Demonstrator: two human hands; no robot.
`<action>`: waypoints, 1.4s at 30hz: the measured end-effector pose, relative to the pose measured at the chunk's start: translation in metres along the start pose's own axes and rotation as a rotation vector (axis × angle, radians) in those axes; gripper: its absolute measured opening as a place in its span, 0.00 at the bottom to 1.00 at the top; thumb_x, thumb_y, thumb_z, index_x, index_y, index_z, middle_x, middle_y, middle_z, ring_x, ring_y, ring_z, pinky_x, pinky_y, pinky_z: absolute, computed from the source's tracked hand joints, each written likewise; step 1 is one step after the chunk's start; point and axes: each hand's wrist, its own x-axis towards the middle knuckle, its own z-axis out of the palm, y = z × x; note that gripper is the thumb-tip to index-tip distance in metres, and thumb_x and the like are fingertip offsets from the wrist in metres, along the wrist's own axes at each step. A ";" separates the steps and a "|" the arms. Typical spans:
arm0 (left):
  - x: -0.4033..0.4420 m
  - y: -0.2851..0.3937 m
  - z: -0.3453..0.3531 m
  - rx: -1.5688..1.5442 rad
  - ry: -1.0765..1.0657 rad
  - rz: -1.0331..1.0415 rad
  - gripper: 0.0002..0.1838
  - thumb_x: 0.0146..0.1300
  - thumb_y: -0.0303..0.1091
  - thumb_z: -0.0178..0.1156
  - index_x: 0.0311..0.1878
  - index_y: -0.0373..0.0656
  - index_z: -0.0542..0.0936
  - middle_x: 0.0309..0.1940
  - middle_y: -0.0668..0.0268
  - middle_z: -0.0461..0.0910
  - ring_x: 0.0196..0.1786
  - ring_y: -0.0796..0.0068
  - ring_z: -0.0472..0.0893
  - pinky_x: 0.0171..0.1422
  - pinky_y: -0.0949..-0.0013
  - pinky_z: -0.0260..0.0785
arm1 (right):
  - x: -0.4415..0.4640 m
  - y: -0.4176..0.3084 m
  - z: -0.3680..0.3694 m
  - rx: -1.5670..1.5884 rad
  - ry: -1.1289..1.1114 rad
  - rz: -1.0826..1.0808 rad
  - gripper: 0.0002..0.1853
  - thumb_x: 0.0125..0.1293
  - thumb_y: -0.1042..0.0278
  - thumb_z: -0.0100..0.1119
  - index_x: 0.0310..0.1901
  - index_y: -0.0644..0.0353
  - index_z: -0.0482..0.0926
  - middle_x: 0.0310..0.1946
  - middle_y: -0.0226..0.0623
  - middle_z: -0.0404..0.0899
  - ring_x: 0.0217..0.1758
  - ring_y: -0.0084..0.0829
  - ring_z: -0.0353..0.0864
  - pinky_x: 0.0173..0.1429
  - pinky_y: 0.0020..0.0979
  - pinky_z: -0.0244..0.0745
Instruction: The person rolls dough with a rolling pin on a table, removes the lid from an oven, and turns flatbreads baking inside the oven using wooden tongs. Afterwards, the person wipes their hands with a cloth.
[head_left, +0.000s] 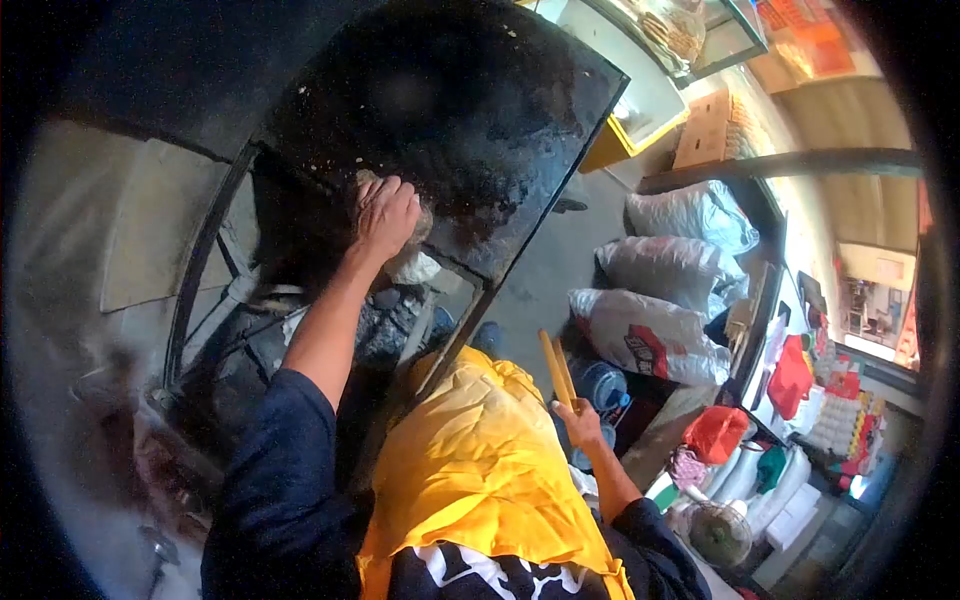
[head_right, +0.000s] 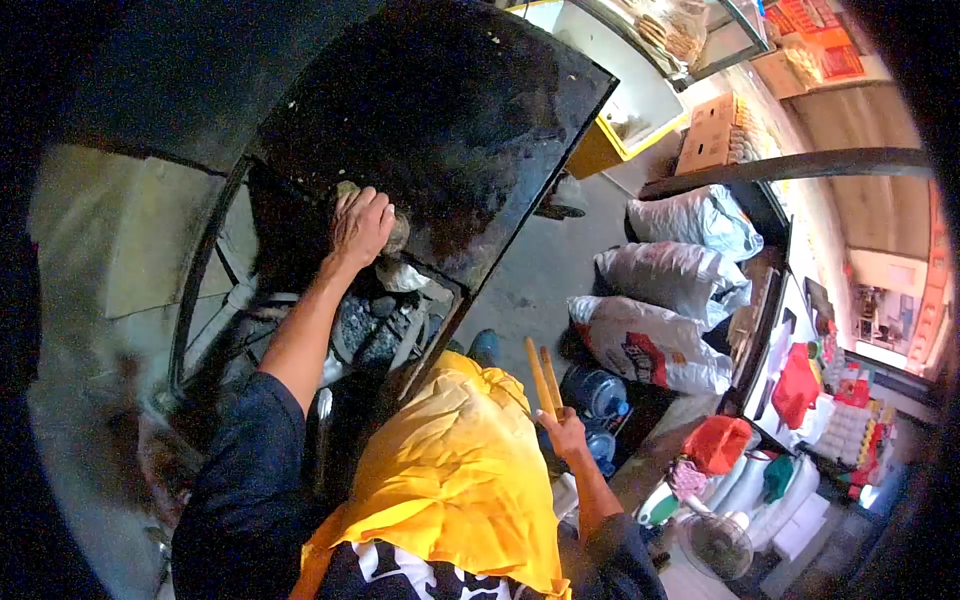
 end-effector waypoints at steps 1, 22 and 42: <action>-0.001 -0.003 0.002 -0.009 0.023 0.005 0.09 0.67 0.37 0.53 0.35 0.41 0.75 0.35 0.59 0.73 0.44 0.57 0.74 0.55 0.53 0.64 | -0.002 -0.009 -0.002 -0.004 -0.025 -0.010 0.36 0.57 0.45 0.65 0.55 0.72 0.74 0.46 0.51 0.81 0.49 0.39 0.80 0.54 0.35 0.72; -0.218 -0.011 -0.095 -0.159 -0.138 -0.621 0.09 0.64 0.37 0.57 0.37 0.40 0.75 0.33 0.52 0.77 0.39 0.48 0.76 0.45 0.50 0.68 | 0.069 -0.100 -0.028 0.311 -0.029 -0.337 0.32 0.62 0.50 0.65 0.57 0.71 0.71 0.39 0.39 0.79 0.39 0.28 0.77 0.43 0.31 0.73; -0.691 -0.048 -0.117 0.104 0.718 -1.443 0.11 0.70 0.40 0.54 0.46 0.43 0.75 0.42 0.64 0.75 0.44 0.67 0.73 0.53 0.63 0.67 | 0.065 -0.242 -0.105 0.254 -0.176 -0.990 0.36 0.62 0.59 0.66 0.66 0.66 0.60 0.51 0.40 0.75 0.51 0.27 0.75 0.56 0.29 0.71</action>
